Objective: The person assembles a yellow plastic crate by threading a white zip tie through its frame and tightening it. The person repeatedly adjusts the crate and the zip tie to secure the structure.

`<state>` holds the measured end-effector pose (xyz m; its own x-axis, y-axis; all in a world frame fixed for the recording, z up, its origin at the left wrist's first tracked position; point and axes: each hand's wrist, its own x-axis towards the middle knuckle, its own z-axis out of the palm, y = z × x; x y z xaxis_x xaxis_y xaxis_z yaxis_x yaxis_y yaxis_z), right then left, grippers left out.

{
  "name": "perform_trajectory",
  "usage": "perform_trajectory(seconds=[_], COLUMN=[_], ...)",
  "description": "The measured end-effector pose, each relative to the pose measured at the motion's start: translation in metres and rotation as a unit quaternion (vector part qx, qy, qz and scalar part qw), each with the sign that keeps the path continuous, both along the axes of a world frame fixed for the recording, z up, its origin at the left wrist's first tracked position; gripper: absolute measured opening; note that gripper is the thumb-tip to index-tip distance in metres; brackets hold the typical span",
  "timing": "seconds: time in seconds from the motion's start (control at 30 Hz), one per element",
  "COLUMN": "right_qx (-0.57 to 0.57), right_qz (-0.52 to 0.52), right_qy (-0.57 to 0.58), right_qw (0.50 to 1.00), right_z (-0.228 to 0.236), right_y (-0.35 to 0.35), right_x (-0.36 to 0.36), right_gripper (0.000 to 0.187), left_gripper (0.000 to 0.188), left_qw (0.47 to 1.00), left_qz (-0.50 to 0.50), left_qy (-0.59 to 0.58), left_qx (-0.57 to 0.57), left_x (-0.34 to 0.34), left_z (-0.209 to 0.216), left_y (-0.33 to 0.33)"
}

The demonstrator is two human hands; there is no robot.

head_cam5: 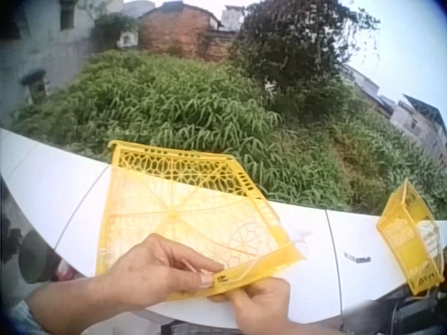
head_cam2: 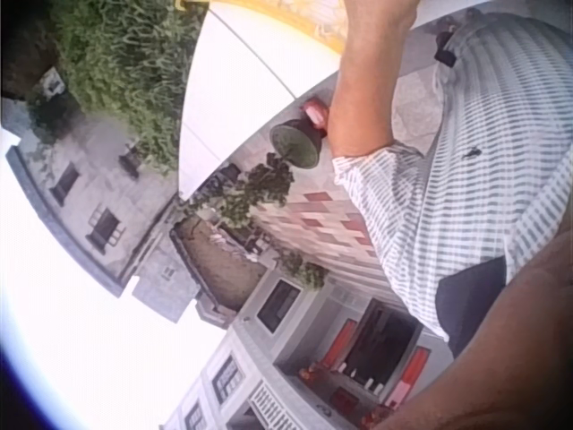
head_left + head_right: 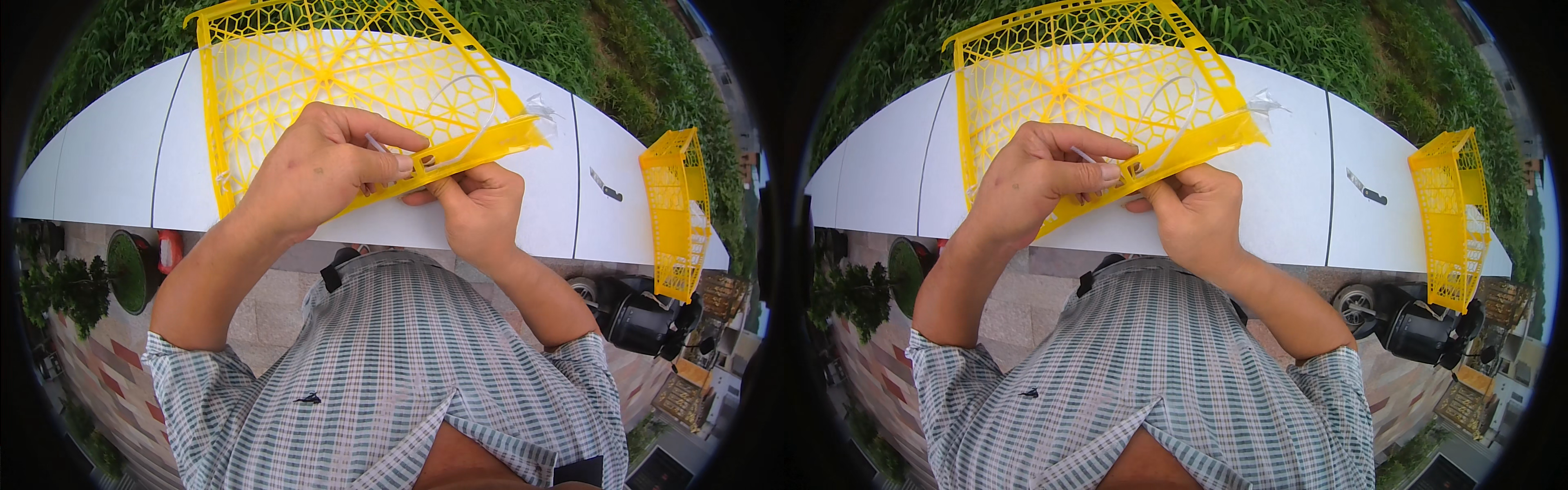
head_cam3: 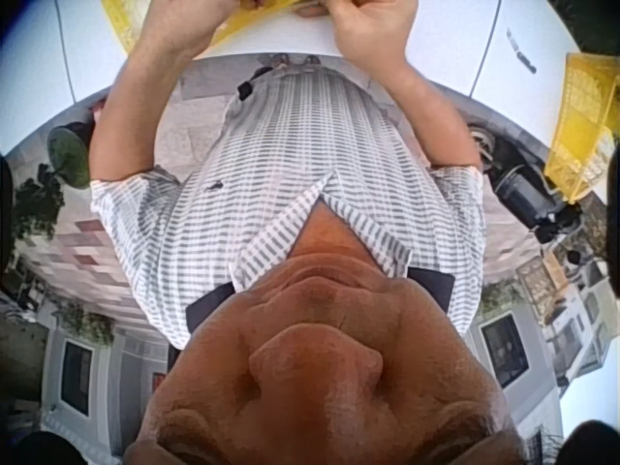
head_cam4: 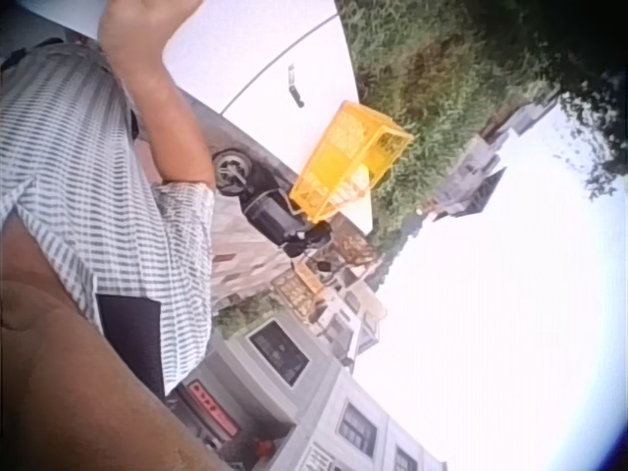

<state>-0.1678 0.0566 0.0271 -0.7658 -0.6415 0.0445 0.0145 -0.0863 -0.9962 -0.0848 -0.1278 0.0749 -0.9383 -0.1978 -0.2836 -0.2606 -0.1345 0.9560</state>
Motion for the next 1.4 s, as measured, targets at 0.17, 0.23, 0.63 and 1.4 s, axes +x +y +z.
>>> perform_trajectory(seconds=[0.17,0.23,0.63,1.4], right_qx=[-0.006,0.003,0.022,-0.084], right_qz=[-0.024,-0.033,-0.040,-0.035], right_qy=[0.053,0.076,0.369,-0.140], right_qw=[0.998,0.997,0.928,0.986], right_z=[-0.004,-0.004,-0.004,0.006], right_y=[0.000,0.000,0.007,0.016], right_x=[0.004,0.003,-0.009,0.020], right_gripper=[0.016,0.015,0.028,0.039], left_gripper=[0.029,0.029,0.027,0.026], left_qw=[1.000,0.999,1.000,0.997], left_qz=[-0.009,-0.002,0.001,0.005], left_qy=[0.010,0.019,0.021,0.043], left_qx=[0.021,0.026,0.020,-0.066], left_x=[0.000,0.000,0.002,0.001], left_z=[-0.001,0.000,0.002,-0.011], left_y=[-0.001,0.002,0.003,0.020])
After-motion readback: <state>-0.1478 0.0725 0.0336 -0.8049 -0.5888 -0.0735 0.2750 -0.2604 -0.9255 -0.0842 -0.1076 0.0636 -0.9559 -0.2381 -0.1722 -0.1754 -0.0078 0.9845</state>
